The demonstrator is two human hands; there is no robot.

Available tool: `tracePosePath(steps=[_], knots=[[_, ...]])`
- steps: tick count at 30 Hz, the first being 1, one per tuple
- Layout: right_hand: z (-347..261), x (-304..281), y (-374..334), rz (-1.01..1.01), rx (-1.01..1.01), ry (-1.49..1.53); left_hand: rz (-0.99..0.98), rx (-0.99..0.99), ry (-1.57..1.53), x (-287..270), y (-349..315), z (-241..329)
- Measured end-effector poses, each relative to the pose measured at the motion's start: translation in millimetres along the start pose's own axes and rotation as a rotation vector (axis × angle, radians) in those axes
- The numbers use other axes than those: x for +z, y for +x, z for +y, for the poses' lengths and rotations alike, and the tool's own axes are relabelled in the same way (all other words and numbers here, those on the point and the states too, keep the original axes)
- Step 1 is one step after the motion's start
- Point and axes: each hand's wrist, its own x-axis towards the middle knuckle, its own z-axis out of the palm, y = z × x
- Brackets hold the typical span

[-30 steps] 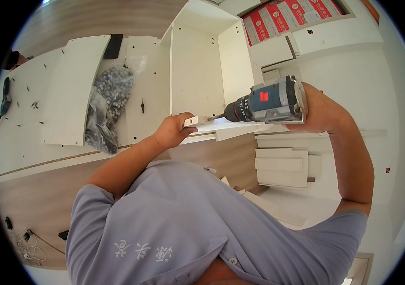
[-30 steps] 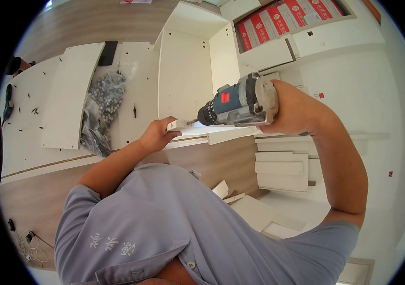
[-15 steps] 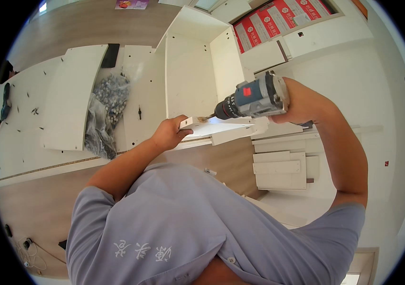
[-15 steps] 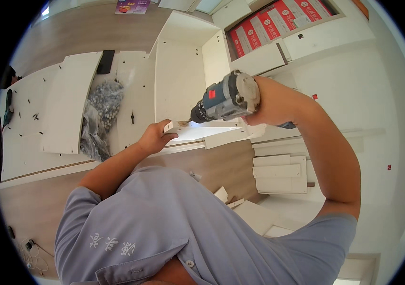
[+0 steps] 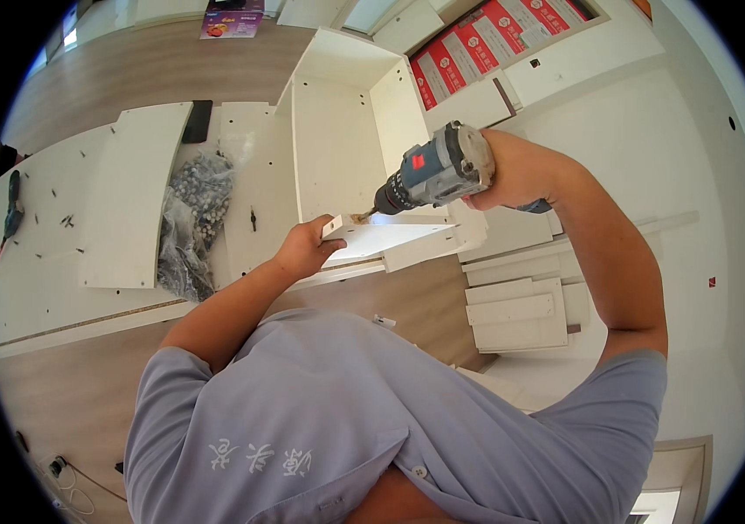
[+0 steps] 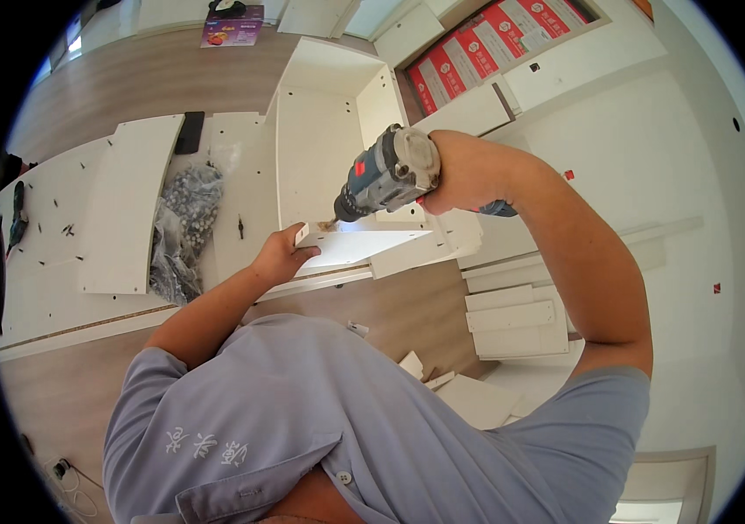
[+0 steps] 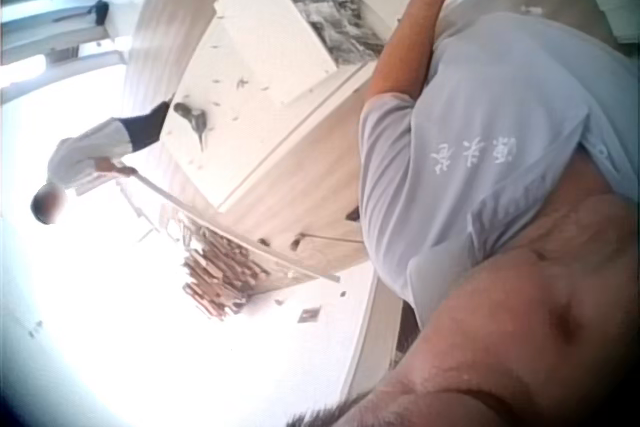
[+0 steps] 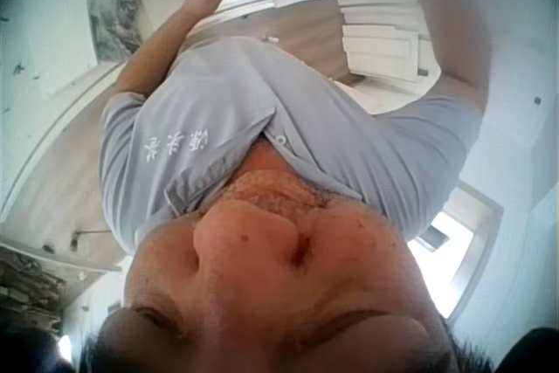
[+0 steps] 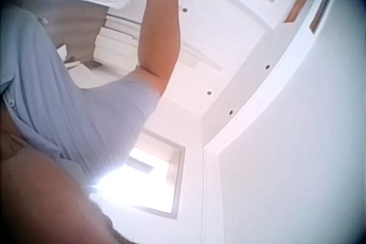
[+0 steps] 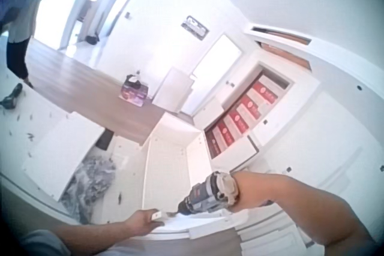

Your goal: The person assembles a white cabinet by aligning wooden panels, marking them with a pencil, and driving screws using a power drill on a workbench.

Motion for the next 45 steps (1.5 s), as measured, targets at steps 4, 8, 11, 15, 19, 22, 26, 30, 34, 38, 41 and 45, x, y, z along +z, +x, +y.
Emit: tracePosePath(steps=[4,8,11,15,19,22,26,30,34,38,41,45], knots=[[-3.2,-4.2,1.5,-0.060,0.097,0.016,-0.032,-0.005,0.038,-1.4,2.2,0.3],[-0.8,-1.3,6.7,-0.069,0.067,-0.034,0.010,0.016,0.036,-0.4,1.4,-2.5],[-7.1,3.8,3.8,-0.082,0.103,-0.013,-0.030,-0.001,0.006,-2.1,1.7,2.8],[-11.8,2.1,1.5,-0.055,0.071,-0.019,-0.028,0.002,-0.014,-3.5,1.7,-1.6],[-1.2,-4.8,8.4,-0.093,0.011,-0.072,-0.056,-0.037,-0.018,-5.1,0.9,-0.1],[-1.3,-8.4,4.0,-0.105,0.034,-0.050,-0.027,-0.004,-0.048,-1.8,-0.3,3.9],[0.6,-12.1,3.5,-0.073,-0.053,-0.137,-0.073,-0.083,0.014,-6.1,0.8,11.4],[-1.9,-17.7,3.2,-0.080,-0.059,-0.130,-0.127,-0.155,0.018,-6.1,3.8,4.4],[4.1,-18.5,1.3,-0.045,-0.160,-0.115,-0.097,-0.152,-0.016,-2.5,1.2,-0.4],[13.4,-19.4,1.5,-0.047,-0.166,-0.157,-0.125,-0.195,0.004,-3.2,-0.2,1.7],[6.1,-24.2,0.3,-0.081,-0.109,-0.167,-0.073,-0.129,-0.015,-1.4,-2.4,-3.7],[4.2,-34.6,-15.5,-0.034,-0.149,-0.156,-0.022,-0.109,-0.080,3.4,-3.5,-2.2]])
